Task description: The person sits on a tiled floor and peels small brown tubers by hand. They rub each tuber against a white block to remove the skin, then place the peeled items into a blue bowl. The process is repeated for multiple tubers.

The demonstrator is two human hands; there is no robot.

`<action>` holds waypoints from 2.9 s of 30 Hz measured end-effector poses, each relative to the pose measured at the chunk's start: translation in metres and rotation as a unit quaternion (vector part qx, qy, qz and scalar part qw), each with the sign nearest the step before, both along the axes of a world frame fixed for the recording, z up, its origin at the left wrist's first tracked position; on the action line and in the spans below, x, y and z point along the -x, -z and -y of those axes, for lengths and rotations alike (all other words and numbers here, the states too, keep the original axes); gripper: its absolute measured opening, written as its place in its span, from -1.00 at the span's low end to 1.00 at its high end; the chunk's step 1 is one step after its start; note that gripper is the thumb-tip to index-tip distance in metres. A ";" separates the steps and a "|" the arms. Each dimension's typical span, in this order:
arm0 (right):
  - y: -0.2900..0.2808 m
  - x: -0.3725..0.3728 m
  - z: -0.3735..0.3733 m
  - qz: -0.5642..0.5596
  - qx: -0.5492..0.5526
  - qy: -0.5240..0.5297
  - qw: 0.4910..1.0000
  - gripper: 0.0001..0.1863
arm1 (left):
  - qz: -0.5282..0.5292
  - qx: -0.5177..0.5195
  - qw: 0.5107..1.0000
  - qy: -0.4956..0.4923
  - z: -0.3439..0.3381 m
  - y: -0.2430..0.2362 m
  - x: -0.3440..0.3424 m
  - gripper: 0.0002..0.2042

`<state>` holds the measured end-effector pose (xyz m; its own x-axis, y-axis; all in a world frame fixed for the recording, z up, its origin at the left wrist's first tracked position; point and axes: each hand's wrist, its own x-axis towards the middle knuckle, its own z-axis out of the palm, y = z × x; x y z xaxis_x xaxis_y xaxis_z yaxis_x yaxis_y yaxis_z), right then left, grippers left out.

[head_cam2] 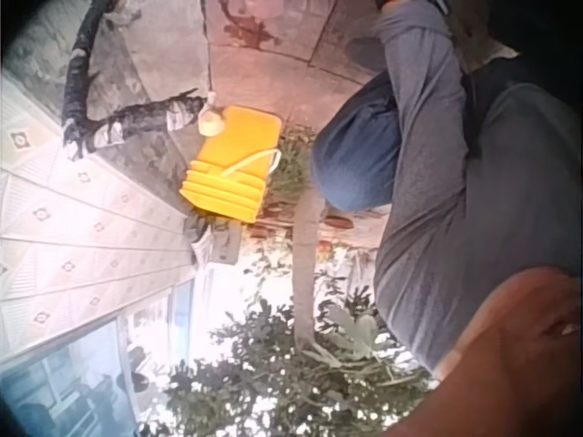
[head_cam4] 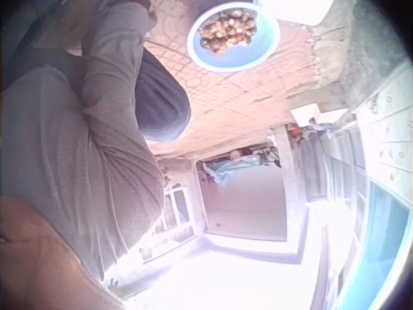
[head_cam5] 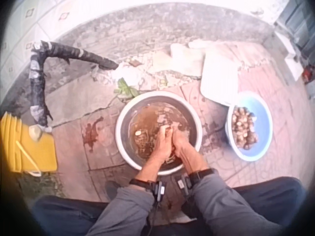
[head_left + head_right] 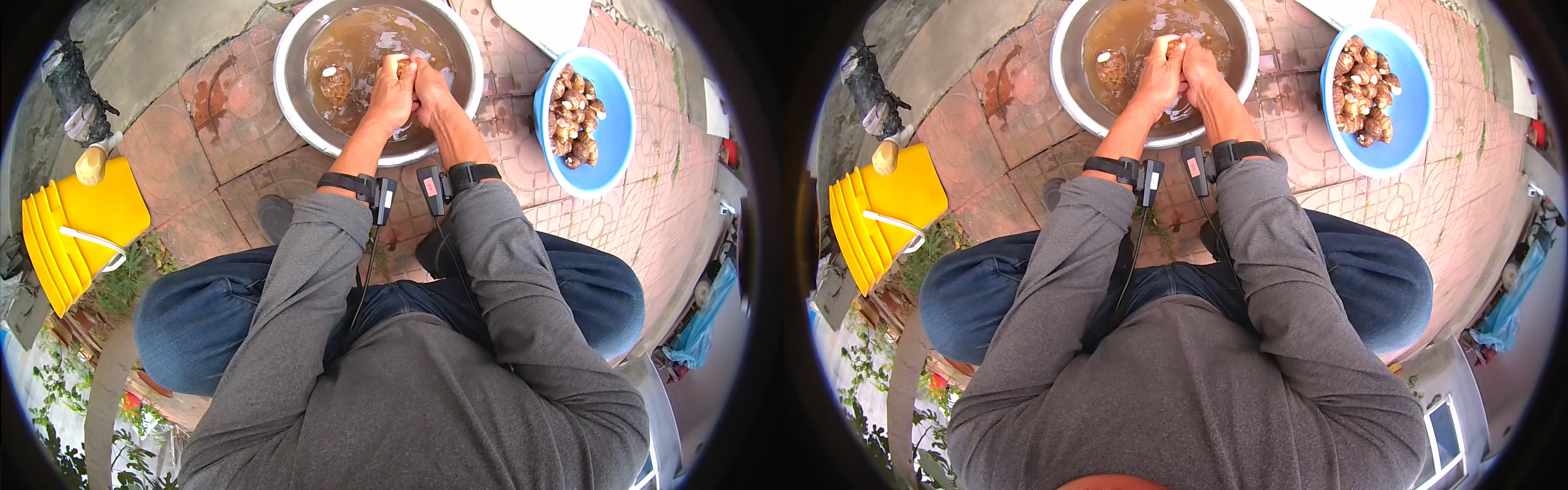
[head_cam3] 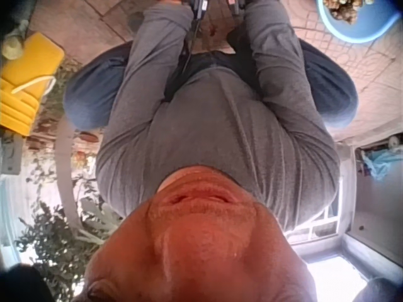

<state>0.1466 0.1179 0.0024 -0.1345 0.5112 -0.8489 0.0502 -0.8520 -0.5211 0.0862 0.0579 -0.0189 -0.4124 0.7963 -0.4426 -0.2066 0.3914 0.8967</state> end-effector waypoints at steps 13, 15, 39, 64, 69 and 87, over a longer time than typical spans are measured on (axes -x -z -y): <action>0.000 0.004 0.018 -0.172 -0.090 -0.086 0.977 -0.75 | 0.267 0.070 0.956 -0.104 -0.007 -0.015 0.039 -0.61; -0.003 -0.003 0.003 -0.181 -0.024 -0.068 0.981 -0.71 | 0.309 -0.015 0.946 -0.094 -0.001 -0.013 0.031 -0.65; 0.006 -0.021 0.002 -0.317 0.006 -0.059 0.947 -0.71 | 0.427 -0.116 0.891 -0.097 0.006 -0.025 0.036 -0.48; 0.002 -0.029 -0.014 -0.161 0.064 -0.098 0.980 -0.61 | 0.136 -0.064 0.982 0.111 0.022 -0.004 0.043 -0.31; 0.009 -0.011 -0.011 -0.015 -0.036 -0.169 0.985 -0.67 | 0.128 -0.061 0.989 0.051 0.023 0.007 0.038 -0.33; 0.003 -0.028 -0.005 -0.123 -0.032 -0.124 0.984 -0.66 | -0.227 0.078 0.968 0.072 0.016 -0.014 0.042 -0.60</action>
